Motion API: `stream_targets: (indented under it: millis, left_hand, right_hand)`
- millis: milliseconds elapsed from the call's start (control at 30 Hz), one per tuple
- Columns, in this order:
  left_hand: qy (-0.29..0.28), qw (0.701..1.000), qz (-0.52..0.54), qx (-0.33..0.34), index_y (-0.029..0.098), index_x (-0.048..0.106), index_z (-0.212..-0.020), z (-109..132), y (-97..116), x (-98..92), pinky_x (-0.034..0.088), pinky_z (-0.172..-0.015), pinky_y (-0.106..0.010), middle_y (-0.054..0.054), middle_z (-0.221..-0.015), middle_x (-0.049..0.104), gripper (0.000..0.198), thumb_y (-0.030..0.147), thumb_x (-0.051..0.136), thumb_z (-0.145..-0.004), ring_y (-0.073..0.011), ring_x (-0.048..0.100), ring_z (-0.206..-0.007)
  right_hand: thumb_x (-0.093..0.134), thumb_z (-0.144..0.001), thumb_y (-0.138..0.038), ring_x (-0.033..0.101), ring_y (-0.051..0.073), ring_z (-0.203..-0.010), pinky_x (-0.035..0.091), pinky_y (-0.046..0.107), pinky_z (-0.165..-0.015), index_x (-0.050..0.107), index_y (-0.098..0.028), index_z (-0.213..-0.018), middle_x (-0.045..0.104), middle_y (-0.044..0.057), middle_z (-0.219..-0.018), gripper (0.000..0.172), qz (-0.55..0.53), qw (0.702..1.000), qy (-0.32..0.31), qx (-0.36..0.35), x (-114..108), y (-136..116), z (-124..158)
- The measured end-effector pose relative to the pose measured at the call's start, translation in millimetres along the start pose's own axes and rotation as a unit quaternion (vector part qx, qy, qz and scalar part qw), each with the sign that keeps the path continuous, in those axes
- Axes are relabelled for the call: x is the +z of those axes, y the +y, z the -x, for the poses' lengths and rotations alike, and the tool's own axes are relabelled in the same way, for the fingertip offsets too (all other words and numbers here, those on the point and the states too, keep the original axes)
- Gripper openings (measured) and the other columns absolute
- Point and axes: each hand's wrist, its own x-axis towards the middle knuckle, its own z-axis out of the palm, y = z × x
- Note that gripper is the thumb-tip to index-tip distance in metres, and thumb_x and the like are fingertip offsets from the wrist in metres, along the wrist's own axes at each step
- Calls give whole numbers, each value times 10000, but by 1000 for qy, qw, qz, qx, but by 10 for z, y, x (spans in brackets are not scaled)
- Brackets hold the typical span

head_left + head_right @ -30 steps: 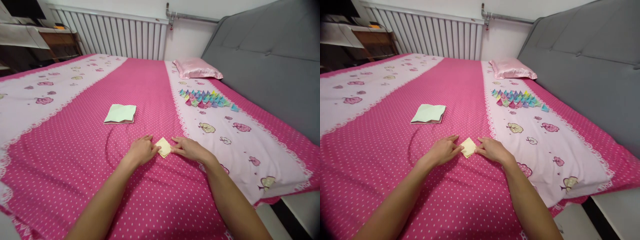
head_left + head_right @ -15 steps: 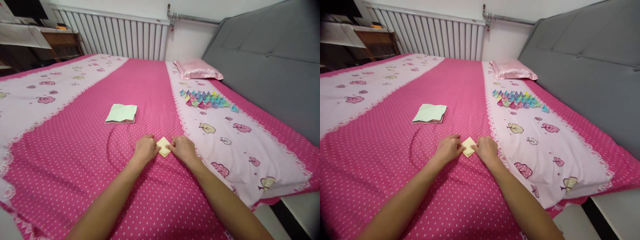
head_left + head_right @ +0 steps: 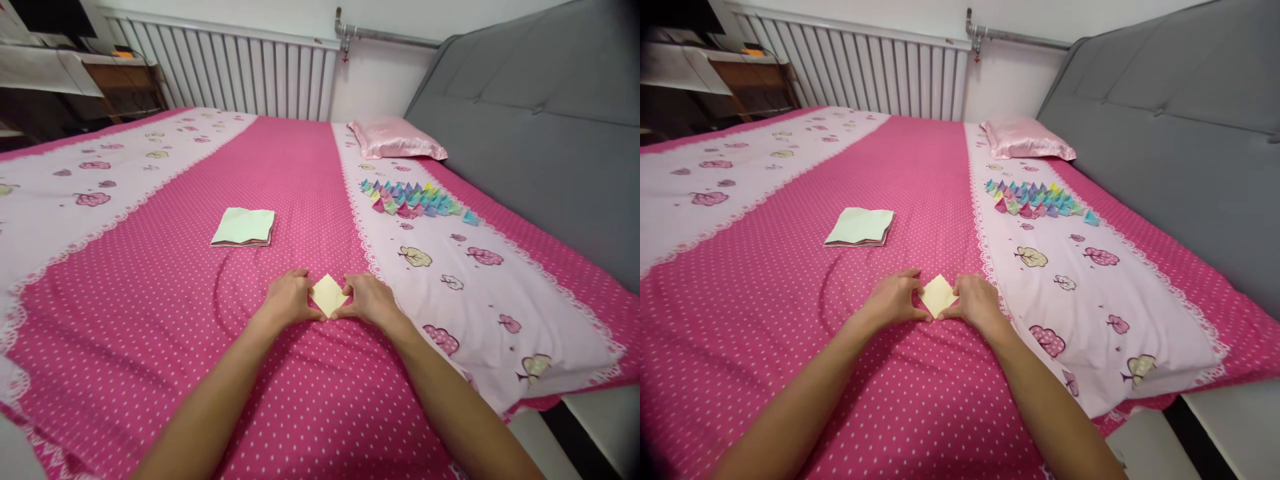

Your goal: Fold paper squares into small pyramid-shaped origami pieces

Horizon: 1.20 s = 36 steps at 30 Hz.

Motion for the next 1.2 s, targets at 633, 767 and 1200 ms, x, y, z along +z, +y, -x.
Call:
stream_targets:
  millis: [633, 767, 1200]
  left_hand:
    - [-23, 977, 146, 154, 178, 686, -845, -18, -70, -73, 436, -813, -283, -83, -1051, 631, 161, 259, 602, -733, -198, 589, -934]
    - [-16, 972, 167, 163, 167, 688, -824, -42, -103, -47, 434, -790, -284, -81, -955, 653, 162, 280, 610, -738, -194, 591, -894]
    - [35, 975, 96, 197, 154, 682, -796, -34, -96, 0, 442, -725, -257, -81, -860, 630, 165, 180, 523, -759, -155, 587, -785]
  right_hand:
    - [742, -579, -405, 579, 263, -1053, 434, 356, -859, 698, -202, -795, 581, 98, -1227, 299, -155, 985, -17, -77, -59, 243, -20]
    - [722, -604, -427, 592, 257, -1039, 435, 345, -852, 711, -199, -798, 599, 112, -1199, 300, -173, 981, -20, -86, -49, 266, -30]
    - [721, -602, -428, 576, 264, -1057, 434, 333, -818, 709, -224, -744, 661, 80, -1080, 249, -190, 977, -3, -97, -31, 272, -40]
